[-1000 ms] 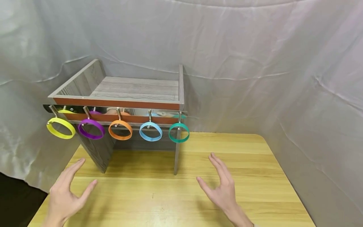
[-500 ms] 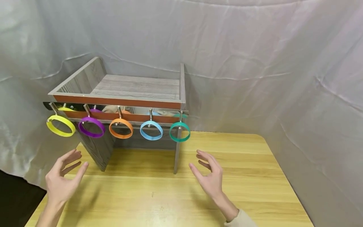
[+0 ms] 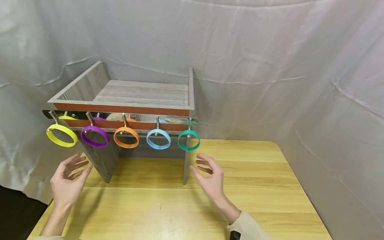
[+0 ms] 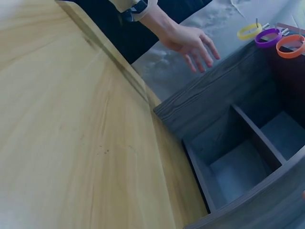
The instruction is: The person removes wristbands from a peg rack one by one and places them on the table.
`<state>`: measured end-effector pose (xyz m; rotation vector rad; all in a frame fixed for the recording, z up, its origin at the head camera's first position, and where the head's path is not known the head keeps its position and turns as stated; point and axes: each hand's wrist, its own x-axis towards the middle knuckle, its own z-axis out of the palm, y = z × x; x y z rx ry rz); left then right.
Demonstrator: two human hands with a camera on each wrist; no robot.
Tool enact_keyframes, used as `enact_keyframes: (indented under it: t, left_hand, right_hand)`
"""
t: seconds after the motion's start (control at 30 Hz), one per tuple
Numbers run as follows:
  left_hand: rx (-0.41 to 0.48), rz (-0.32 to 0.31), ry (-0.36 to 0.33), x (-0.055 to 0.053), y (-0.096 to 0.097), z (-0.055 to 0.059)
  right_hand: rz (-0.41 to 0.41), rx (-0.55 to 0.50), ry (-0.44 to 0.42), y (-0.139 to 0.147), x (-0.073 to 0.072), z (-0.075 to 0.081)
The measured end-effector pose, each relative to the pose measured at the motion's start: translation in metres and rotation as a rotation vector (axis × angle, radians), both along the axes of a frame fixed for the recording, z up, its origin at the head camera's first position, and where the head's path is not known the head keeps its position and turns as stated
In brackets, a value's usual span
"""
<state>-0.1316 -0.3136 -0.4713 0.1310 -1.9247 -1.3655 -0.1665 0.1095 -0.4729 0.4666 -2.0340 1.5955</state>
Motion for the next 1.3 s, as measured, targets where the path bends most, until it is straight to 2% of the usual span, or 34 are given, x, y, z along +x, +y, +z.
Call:
enact_keyframes:
  t: [0.2, 0.5, 0.83, 1.3]
  left_hand:
    - [0.059, 0.0, -0.024, -0.007, 0.002, -0.002]
    - [0.131, -0.012, -0.028, -0.013, 0.003, -0.002]
    - [0.071, 0.027, -0.089, -0.016, 0.002, -0.001]
    - [0.038, 0.01, -0.139, -0.017, -0.001, 0.003]
  right_hand:
    - [0.027, -0.047, 0.004, -0.011, -0.007, 0.002]
    - [0.04, -0.1, -0.012, -0.021, -0.012, -0.004]
    - [0.036, -0.103, -0.03, -0.03, -0.012, -0.002]
    - [-0.035, -0.059, 0.032, -0.038, -0.018, -0.001]
